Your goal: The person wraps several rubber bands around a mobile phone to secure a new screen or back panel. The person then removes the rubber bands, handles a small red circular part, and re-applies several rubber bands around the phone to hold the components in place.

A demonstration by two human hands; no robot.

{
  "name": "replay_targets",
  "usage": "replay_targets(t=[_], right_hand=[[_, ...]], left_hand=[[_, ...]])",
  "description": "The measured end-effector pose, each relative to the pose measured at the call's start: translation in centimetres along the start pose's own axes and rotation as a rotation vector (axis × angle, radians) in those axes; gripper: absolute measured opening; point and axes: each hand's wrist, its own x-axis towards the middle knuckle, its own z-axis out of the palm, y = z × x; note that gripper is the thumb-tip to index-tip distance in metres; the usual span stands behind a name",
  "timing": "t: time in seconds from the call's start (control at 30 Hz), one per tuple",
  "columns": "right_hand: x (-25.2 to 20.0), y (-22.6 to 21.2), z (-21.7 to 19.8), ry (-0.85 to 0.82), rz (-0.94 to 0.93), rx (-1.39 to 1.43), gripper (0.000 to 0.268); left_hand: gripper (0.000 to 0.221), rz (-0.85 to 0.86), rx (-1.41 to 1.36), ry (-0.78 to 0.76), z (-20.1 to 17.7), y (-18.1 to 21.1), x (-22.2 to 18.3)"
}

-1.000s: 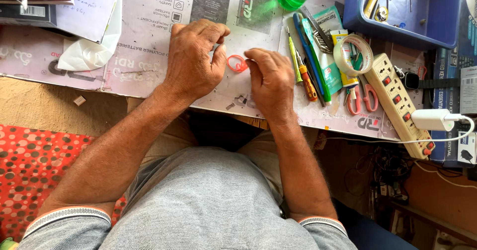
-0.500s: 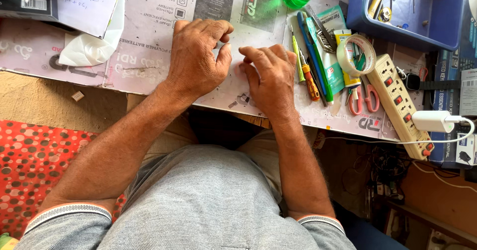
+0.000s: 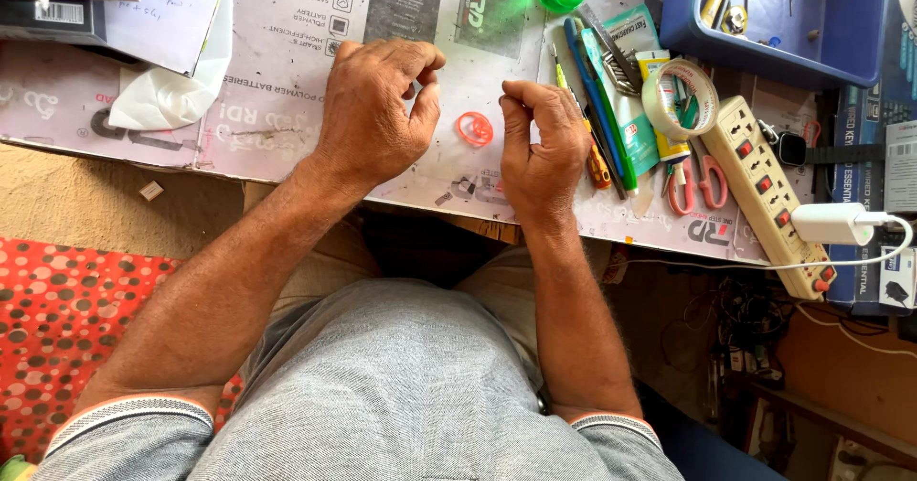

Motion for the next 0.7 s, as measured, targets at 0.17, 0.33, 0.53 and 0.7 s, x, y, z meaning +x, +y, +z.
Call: replay_targets(t=[0.17, 0.33, 0.53, 0.7], right_hand=[[-0.03, -0.03, -0.01, 0.01, 0.017, -0.021, 0.012], [-0.11, 0.03, 0.16, 0.004, 0.057, 0.034, 0.016], [-0.18, -0.07, 0.05, 0.006, 0.07, 0.043, 0.02], [-0.36, -0.16, 0.04, -0.007, 0.074, 0.083, 0.019]], left_hand=[[0.017, 0.001, -0.011, -0.004, -0.09, 0.16, 0.09], [0.017, -0.002, -0.031, -0.008, -0.1, 0.12, 0.1], [0.016, -0.01, -0.054, -0.015, -0.37, 0.57, 0.28], [0.015, 0.022, -0.061, -0.006, -0.37, 0.57, 0.19]])
